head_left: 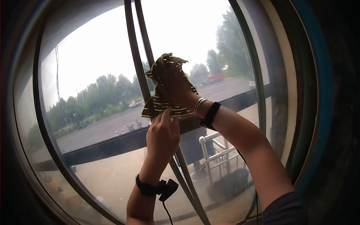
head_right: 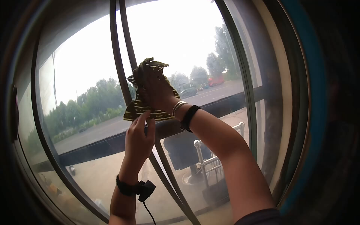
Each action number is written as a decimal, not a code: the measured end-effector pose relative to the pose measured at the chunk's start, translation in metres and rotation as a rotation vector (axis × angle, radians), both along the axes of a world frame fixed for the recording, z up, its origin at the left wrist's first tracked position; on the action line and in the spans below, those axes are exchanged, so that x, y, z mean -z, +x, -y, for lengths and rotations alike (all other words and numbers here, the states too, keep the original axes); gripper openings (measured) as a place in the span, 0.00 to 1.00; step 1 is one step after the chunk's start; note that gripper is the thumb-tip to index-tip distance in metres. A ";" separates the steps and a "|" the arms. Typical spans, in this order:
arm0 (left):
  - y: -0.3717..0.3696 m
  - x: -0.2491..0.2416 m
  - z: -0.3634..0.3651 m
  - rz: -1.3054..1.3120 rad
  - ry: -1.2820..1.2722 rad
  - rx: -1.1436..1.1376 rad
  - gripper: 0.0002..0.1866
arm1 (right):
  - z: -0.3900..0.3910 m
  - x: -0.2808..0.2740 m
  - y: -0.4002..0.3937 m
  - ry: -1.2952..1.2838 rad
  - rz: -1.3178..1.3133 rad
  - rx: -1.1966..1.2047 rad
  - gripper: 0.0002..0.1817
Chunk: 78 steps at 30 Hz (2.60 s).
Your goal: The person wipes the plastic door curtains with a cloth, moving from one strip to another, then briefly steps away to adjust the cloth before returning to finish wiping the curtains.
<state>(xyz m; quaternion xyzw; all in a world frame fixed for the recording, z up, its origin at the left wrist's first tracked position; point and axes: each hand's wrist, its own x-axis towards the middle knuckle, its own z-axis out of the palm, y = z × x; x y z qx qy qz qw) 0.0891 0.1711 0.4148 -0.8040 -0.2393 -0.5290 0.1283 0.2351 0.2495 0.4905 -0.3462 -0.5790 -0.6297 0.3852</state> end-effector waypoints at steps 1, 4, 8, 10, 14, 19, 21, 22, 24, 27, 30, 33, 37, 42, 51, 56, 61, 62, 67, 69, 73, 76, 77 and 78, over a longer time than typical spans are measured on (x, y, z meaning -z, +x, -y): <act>0.003 -0.005 -0.013 0.082 0.227 0.033 0.18 | 0.004 0.024 -0.004 -0.221 -0.007 -0.065 0.27; 0.011 -0.024 -0.036 0.098 0.400 -0.060 0.19 | 0.013 0.040 0.003 -0.524 0.033 -0.337 0.23; 0.025 -0.035 -0.060 0.072 0.474 -0.166 0.23 | 0.014 0.010 0.027 -0.413 0.116 -0.229 0.20; 0.031 -0.037 -0.070 0.033 0.470 -0.194 0.25 | 0.023 -0.023 0.028 -0.470 -0.007 -0.045 0.21; 0.037 -0.036 -0.075 -0.109 0.422 -0.369 0.29 | -0.009 -0.082 0.017 0.120 -0.044 0.013 0.23; 0.043 -0.035 -0.095 -0.155 0.469 -0.429 0.32 | 0.008 -0.128 -0.012 -0.080 -0.118 -0.052 0.24; 0.046 -0.031 -0.098 -0.136 0.479 -0.453 0.33 | 0.004 -0.133 -0.002 -0.152 -0.161 -0.083 0.23; 0.045 -0.031 -0.099 -0.164 0.498 -0.539 0.34 | 0.004 -0.135 0.010 -0.067 -0.058 0.030 0.23; 0.046 -0.030 -0.099 -0.161 0.530 -0.627 0.36 | 0.007 -0.137 0.039 0.048 0.059 0.213 0.22; 0.045 -0.029 -0.097 -0.145 0.546 -0.666 0.36 | 0.046 -0.135 0.072 -0.170 -0.061 0.642 0.24; 0.045 -0.030 -0.095 -0.147 0.531 -0.690 0.35 | 0.033 -0.139 0.148 -0.034 -0.257 0.387 0.25; 0.046 -0.029 -0.094 -0.142 0.544 -0.702 0.35 | 0.044 -0.122 0.196 0.199 -0.206 0.592 0.29; 0.048 -0.028 -0.091 -0.142 0.520 -0.687 0.34 | 0.055 -0.071 0.228 0.109 -0.354 0.443 0.26; 0.047 -0.029 -0.086 -0.137 0.469 -0.645 0.33 | 0.056 -0.085 0.220 -0.238 -0.684 0.142 0.22; 0.044 -0.032 -0.084 -0.108 0.426 -0.507 0.33 | -0.042 -0.221 0.145 0.283 -0.557 -0.257 0.32; 0.047 -0.031 -0.086 -0.071 0.434 -0.464 0.32 | 0.002 -0.192 0.057 0.043 -0.301 0.224 0.22; 0.046 -0.032 -0.084 -0.016 0.417 -0.360 0.31 | -0.045 -0.169 0.030 0.259 0.042 -0.135 0.24; 0.045 -0.033 -0.083 -0.014 0.420 -0.370 0.31 | -0.020 -0.148 0.018 0.117 0.038 0.125 0.23; 0.043 -0.035 -0.083 0.194 0.348 0.017 0.22 | 0.015 -0.041 0.030 -0.116 0.189 -0.040 0.26; 0.039 -0.033 -0.066 0.281 0.211 0.271 0.18 | 0.018 0.018 0.048 -0.323 0.098 -0.373 0.26; 0.042 0.000 -0.046 0.160 0.259 0.137 0.22 | 0.044 0.096 0.072 -0.738 0.173 -0.095 0.27; 0.044 0.037 -0.056 0.045 0.185 0.030 0.27 | 0.041 0.073 0.078 -0.575 0.193 -0.090 0.24; 0.043 0.046 -0.059 0.019 0.181 0.002 0.29 | 0.039 0.062 0.082 -0.397 0.217 -0.038 0.24; 0.043 0.050 -0.060 0.028 0.193 0.010 0.29 | 0.033 0.046 0.081 -0.350 0.140 -0.108 0.23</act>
